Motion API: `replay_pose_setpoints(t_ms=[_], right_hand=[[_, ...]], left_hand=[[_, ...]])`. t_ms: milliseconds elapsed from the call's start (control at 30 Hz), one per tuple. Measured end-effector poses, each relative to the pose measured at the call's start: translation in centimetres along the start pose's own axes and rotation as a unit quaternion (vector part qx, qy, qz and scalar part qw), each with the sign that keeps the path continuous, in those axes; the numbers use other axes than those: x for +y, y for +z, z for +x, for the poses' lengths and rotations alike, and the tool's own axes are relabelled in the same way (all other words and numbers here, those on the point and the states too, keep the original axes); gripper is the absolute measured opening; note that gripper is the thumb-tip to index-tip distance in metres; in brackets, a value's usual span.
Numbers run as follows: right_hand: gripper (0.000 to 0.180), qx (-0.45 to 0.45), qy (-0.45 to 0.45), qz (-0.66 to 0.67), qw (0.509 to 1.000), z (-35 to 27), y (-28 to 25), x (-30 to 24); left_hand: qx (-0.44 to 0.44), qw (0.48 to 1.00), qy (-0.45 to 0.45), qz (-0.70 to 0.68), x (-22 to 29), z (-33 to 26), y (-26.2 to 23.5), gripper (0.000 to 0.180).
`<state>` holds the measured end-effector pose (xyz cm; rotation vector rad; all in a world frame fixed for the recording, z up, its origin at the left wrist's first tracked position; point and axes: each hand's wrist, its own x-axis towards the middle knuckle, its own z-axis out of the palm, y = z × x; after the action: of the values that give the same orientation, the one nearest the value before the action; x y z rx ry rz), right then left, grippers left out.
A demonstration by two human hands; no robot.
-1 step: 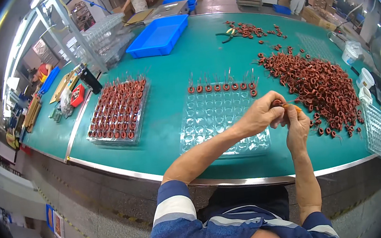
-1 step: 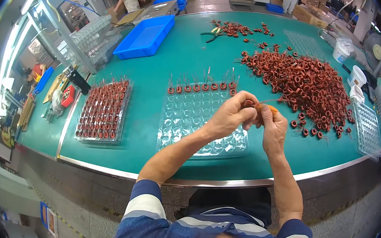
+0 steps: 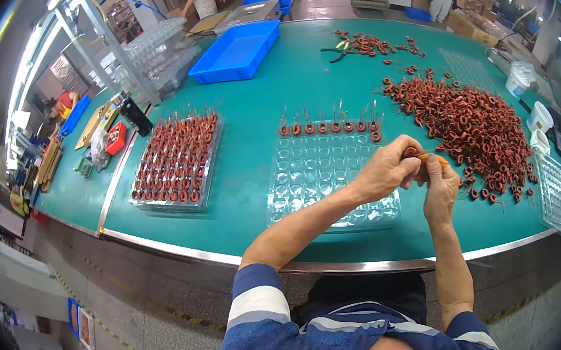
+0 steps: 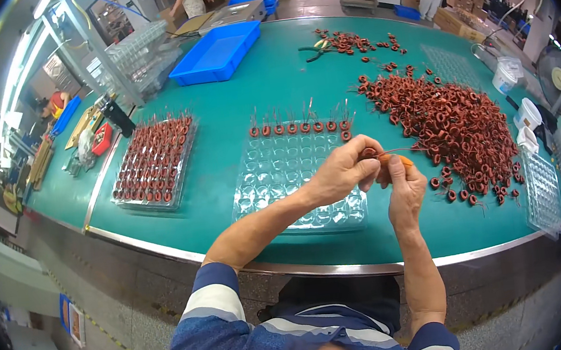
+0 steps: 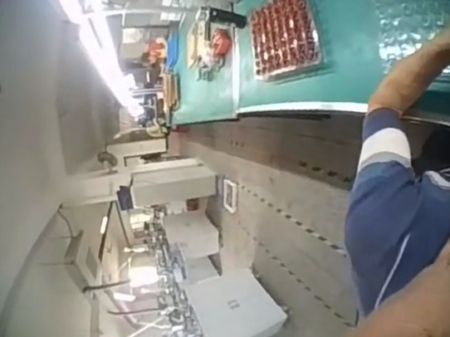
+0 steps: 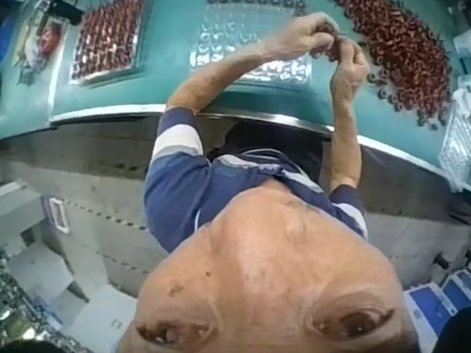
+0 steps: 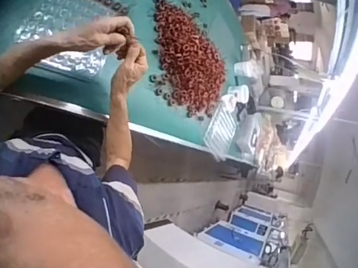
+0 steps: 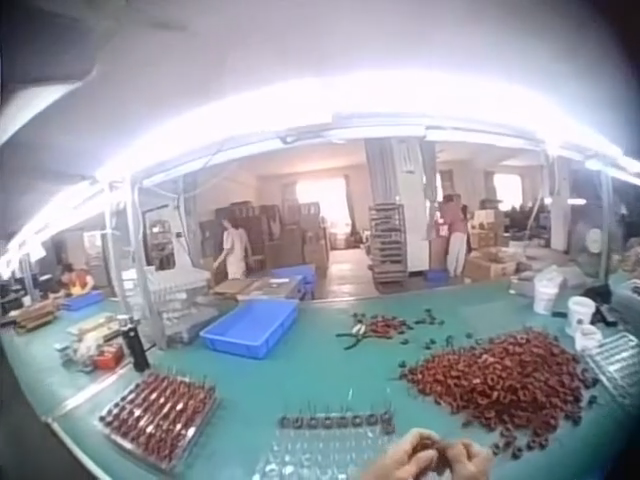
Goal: Manually threading wires through toroidal inductor cores and placing them into a plastic sorting tray at an industrial workbench.
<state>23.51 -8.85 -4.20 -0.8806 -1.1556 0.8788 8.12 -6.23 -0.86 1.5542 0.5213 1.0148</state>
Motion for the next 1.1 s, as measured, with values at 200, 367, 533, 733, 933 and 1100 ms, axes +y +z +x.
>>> replay_pose_setpoints(t_ms=[200,367,533,733,933,1100], right_hand=[[0.029,0.034,0.144,0.176,0.973,0.3,-0.2,-4.4],[0.027,-0.009,0.191,0.167,0.967,0.6,-0.9,-2.5],[0.031,-0.002,0.008,0.033,0.999,0.3,-0.9,-3.3],[0.019,0.041,0.12,-0.046,0.991,1.7,-1.4,-4.0],[0.02,-0.033,0.052,0.019,0.998,1.5,-2.0,-3.7],[0.018,0.042,-0.071,-0.04,0.996,0.2,-1.3,-4.5]], left_hand=[[0.068,0.965,0.163,0.192,1.2,-0.8,0.8,0.018],[0.03,0.979,0.113,0.167,0.6,-1.0,-0.3,0.017],[-0.067,0.983,-0.079,-0.152,-0.5,-0.7,-1.6,0.031],[-0.083,0.993,-0.087,-0.019,0.1,0.0,-2.1,0.033],[-0.084,0.995,-0.044,-0.036,-0.2,0.1,-2.0,0.022],[0.002,0.987,-0.058,-0.152,0.1,-0.1,0.5,0.02]])
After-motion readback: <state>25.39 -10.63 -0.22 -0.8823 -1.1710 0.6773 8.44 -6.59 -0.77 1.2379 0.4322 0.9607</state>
